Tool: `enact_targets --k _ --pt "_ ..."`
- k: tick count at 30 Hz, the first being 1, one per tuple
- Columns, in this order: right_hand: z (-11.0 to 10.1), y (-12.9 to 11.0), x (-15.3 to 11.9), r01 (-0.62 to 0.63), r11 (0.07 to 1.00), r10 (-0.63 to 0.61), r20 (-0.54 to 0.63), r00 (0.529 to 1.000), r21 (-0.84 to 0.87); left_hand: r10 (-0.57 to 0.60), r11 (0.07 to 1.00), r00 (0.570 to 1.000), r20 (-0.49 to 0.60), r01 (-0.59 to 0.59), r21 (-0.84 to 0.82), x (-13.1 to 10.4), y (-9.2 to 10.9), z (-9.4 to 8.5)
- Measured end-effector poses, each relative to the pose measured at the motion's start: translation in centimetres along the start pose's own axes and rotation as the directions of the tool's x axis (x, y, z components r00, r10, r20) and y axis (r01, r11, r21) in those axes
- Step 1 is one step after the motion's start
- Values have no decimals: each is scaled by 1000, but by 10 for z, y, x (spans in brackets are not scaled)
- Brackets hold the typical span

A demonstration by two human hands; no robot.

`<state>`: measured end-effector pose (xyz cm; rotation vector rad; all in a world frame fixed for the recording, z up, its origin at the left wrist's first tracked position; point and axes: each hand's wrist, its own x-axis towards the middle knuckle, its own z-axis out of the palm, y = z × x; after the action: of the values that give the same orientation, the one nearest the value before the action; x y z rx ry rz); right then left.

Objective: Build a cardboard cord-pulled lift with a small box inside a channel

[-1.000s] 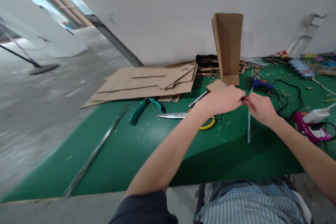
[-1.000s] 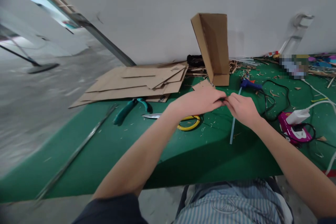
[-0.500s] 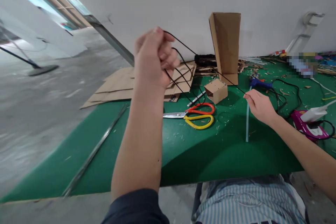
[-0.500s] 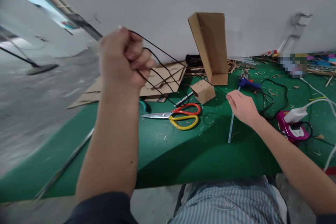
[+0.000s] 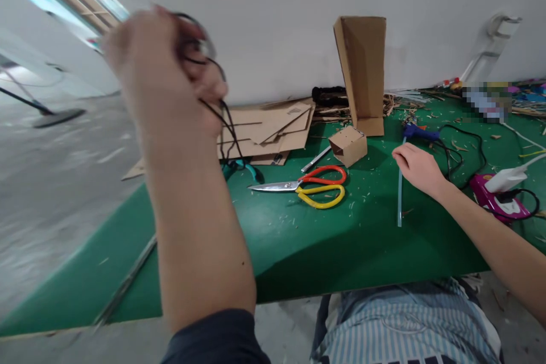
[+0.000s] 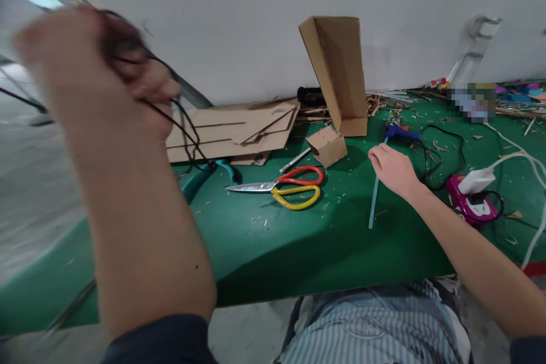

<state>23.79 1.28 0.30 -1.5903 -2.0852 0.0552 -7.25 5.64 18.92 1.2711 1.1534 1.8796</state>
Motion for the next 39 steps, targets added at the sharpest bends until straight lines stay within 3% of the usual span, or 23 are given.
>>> enact_targets --k 1,2,3,4,5,6,7,8,12,19,23,25,27,29,31,33,35,37,39 --pt "0 0 0 16 1000 -16 -26 1000 13 55 992 996 65 -62 106 -3 -3 3" --pt "0 1 0 36 999 -35 -56 998 25 76 956 974 215 -132 263 -6 -6 6" --pt "0 1 0 57 998 -54 -90 995 36 28 888 911 412 -212 409 -9 -7 8" --pt "-1 2 0 75 996 -69 -127 990 45 -89 812 806 585 -282 511 -13 -8 10" --pt "-1 3 0 85 995 -75 -164 984 54 -199 737 696 690 -358 574 -17 -8 12" --pt "-2 3 1 84 994 -70 -201 977 62 -278 674 611 741 -426 604 -21 -8 14" --pt "-4 4 2 73 995 -55 -234 971 69 -327 629 558 763 -474 616 -25 -6 16" --pt "-5 5 2 48 996 -28 -262 965 70 -356 597 533 768 -502 625 -28 -5 18" --pt "-10 12 6 -40 999 30 -283 959 -32 -415 527 503 758 -546 651 -36 -2 24" --pt "-14 7 2 12 975 -76 -281 957 -220 -448 484 409 795 -637 600 -35 -6 24" --pt "-41 -11 6 165 906 -268 -226 937 -391 -458 496 386 801 -637 590 -37 -8 26" --pt "-59 -18 17 156 873 -317 -293 902 -463 -466 503 378 800 -631 591 -39 -7 26" --pt "-73 -21 33 70 884 -283 -408 868 -462 -467 505 368 804 -635 584 -41 -7 28" --pt "-77 -21 48 -21 912 -175 -434 884 -410 -465 503 360 809 -645 576 -42 -6 29" --pt "-74 -19 57 -76 933 -69 -382 922 -351 -451 503 352 820 -658 560 -43 -6 30" --pt "-65 -20 56 -29 971 -37 -268 963 -237 -419 512 346 840 -674 533 -43 -7 32" --pt "-56 -26 45 116 993 -115 -63 991 21 -385 531 339 859 -679 506 -45 -8 36" --pt "-48 -39 31 182 904 -269 182 946 388 -354 578 322 878 -663 476 -50 -10 41" --pt "-40 -51 19 98 759 -359 288 888 644 -329 655 283 901 -619 434 -57 -13 48"
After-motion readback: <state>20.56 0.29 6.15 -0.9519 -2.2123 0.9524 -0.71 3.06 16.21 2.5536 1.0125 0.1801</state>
